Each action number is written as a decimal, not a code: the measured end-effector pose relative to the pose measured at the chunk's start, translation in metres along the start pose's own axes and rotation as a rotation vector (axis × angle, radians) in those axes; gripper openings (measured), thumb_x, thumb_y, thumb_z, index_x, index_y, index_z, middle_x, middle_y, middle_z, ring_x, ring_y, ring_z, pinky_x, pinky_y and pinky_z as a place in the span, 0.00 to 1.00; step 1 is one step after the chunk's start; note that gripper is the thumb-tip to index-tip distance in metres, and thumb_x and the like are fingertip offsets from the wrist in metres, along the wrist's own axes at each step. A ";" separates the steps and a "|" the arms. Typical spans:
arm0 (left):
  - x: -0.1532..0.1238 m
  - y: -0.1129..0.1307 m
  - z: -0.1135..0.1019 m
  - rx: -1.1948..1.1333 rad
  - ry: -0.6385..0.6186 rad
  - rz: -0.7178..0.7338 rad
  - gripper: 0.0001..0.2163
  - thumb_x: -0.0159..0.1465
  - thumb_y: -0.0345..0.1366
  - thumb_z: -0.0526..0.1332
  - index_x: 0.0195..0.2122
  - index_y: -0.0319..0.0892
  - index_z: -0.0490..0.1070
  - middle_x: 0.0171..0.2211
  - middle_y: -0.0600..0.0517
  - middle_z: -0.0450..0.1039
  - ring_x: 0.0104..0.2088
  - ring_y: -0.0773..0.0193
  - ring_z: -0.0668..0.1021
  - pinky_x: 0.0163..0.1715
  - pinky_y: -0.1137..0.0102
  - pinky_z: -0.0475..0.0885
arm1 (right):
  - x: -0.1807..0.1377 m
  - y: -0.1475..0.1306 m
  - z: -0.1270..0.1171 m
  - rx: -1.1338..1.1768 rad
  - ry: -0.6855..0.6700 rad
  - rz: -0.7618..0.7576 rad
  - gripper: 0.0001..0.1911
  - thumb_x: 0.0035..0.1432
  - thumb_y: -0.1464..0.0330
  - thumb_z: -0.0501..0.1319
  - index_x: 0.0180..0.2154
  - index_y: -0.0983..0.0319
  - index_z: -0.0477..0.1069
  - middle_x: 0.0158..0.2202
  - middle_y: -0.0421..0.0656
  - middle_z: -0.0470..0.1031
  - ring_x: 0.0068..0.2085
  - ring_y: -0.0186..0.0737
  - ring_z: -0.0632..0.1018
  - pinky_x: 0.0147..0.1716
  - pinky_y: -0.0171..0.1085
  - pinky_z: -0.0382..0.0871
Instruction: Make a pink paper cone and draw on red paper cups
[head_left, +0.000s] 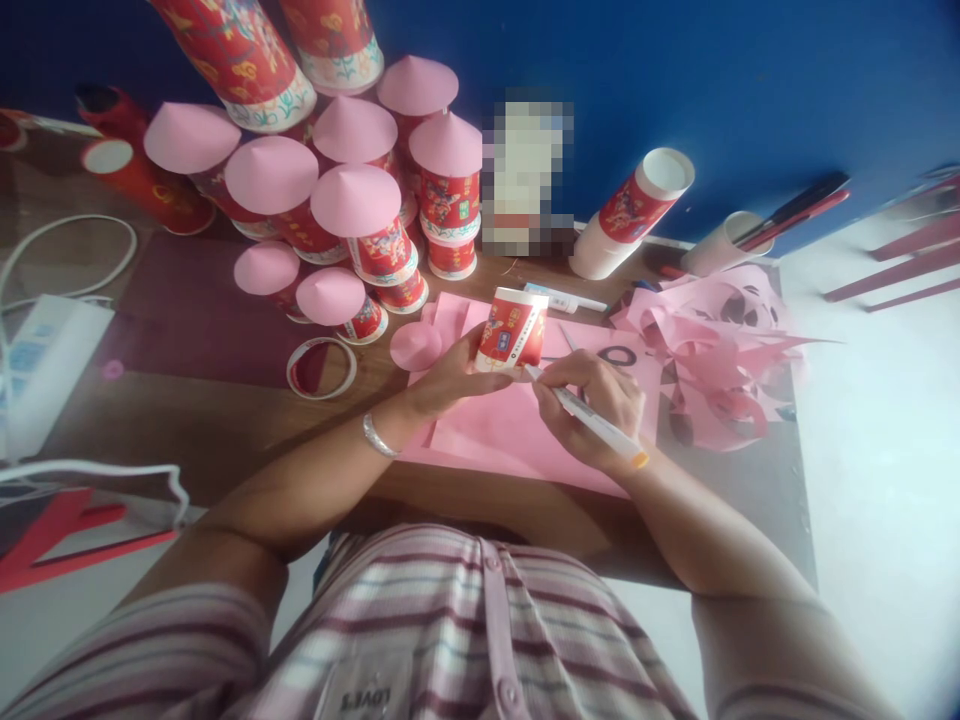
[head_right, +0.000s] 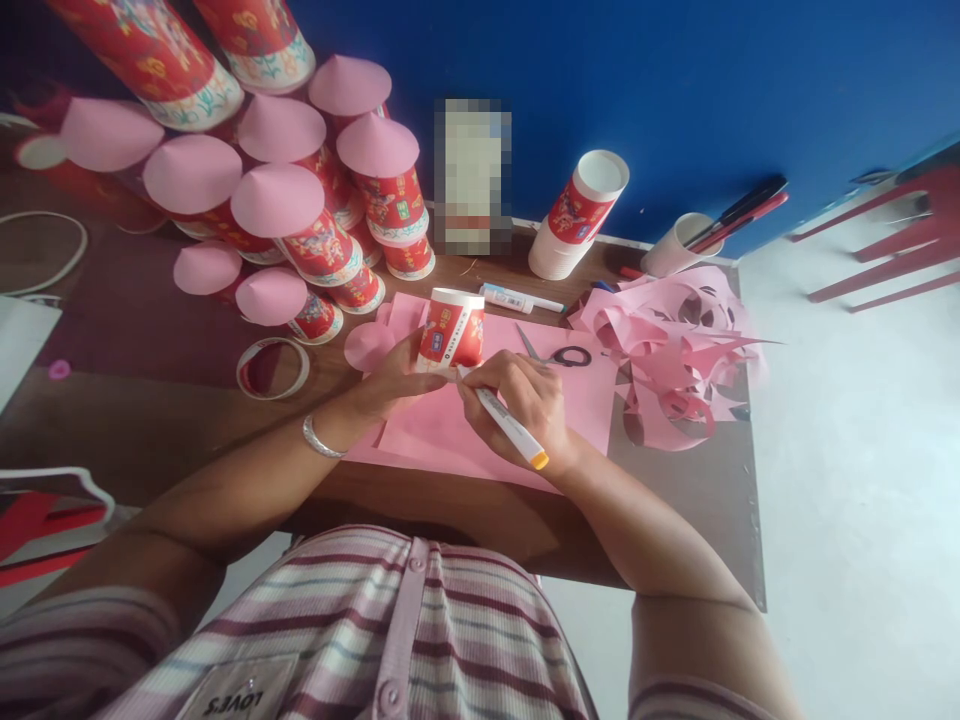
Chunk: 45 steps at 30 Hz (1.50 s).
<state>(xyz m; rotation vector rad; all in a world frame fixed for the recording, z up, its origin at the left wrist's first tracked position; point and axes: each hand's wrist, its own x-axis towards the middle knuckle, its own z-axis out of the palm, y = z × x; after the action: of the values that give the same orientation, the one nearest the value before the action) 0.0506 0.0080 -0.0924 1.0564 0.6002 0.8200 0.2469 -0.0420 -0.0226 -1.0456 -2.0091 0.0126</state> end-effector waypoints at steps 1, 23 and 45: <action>0.000 0.000 0.000 -0.007 -0.004 0.006 0.25 0.57 0.43 0.75 0.54 0.48 0.74 0.50 0.49 0.79 0.57 0.47 0.79 0.62 0.49 0.70 | 0.000 0.000 0.000 -0.002 0.000 0.004 0.07 0.66 0.72 0.63 0.36 0.57 0.66 0.27 0.37 0.77 0.22 0.31 0.74 0.21 0.35 0.64; 0.000 -0.002 -0.003 -0.023 -0.018 0.015 0.26 0.57 0.43 0.75 0.56 0.49 0.74 0.53 0.49 0.79 0.57 0.48 0.79 0.63 0.48 0.70 | 0.000 0.000 -0.001 0.009 -0.010 0.001 0.07 0.66 0.72 0.63 0.36 0.57 0.66 0.28 0.36 0.77 0.22 0.31 0.73 0.22 0.34 0.64; -0.001 0.005 0.003 -0.073 -0.022 0.001 0.25 0.56 0.43 0.76 0.54 0.46 0.74 0.50 0.48 0.81 0.55 0.48 0.82 0.62 0.50 0.72 | -0.001 0.003 0.001 -0.031 0.035 0.018 0.06 0.65 0.72 0.63 0.36 0.58 0.67 0.27 0.36 0.77 0.25 0.31 0.76 0.24 0.32 0.66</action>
<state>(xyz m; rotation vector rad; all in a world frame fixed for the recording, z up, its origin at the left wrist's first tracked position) 0.0512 0.0073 -0.0867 0.9981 0.5477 0.8243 0.2487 -0.0405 -0.0250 -1.0764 -1.9737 -0.0281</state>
